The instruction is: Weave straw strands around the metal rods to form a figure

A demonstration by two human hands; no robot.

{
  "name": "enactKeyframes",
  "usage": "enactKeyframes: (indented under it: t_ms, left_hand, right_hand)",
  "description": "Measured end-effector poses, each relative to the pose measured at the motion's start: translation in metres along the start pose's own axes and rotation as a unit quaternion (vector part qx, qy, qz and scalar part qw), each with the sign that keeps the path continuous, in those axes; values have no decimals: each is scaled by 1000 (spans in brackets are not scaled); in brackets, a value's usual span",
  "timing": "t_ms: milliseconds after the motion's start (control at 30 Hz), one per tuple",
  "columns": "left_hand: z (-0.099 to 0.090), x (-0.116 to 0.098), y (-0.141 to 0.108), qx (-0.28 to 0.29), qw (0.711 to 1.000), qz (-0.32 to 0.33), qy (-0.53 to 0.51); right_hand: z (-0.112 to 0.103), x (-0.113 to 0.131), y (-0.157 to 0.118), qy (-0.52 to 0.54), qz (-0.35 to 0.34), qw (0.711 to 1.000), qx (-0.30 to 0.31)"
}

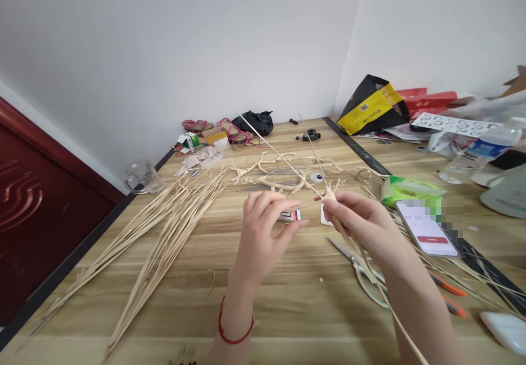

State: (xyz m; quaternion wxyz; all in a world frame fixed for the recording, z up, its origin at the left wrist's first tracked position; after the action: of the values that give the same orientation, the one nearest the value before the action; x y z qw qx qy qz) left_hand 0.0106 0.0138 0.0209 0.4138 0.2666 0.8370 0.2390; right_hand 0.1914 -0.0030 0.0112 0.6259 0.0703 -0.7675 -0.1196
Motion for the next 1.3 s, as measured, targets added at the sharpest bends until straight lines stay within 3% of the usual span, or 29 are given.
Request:
enactKeyframes:
  t_ms: [200, 467, 700, 933, 1033, 1200, 1300]
  left_hand:
    - [5, 7, 1, 59, 987, -93, -117]
    - [15, 18, -3, 149, 959, -180, -161]
    - [15, 19, -1, 121, 951, -181, -219]
    - [13, 18, -1, 182, 951, -151, -198]
    - [12, 15, -1, 171, 964, -112, -173]
    - [11, 11, 0, 69, 989, -72, -112]
    - [14, 12, -2, 43, 989, -75, -119]
  right_hand:
    - [9, 4, -1, 21, -26, 998, 50]
    - [8, -4, -1, -48, -37, 996, 70]
    - [7, -2, -3, -80, -38, 993, 83]
    - [6, -3, -3, -63, -34, 993, 99]
    - [7, -2, -2, -32, -31, 992, 115]
    - [13, -2, 0, 2, -21, 995, 102]
    - [17, -4, 1, 21, -25, 996, 83]
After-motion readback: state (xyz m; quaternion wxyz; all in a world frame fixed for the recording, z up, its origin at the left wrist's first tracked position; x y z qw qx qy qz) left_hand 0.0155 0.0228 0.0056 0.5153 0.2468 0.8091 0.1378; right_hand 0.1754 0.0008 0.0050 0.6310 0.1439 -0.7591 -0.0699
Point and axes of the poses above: each hand's wrist, its own y-axis towards the middle knuckle, its own z-axis out of the palm, x = y × z, the point moved 3 cm from there along y, towards the middle knuckle, and after that the axes turned 10 degrees about -z, right-handed, at the moved point
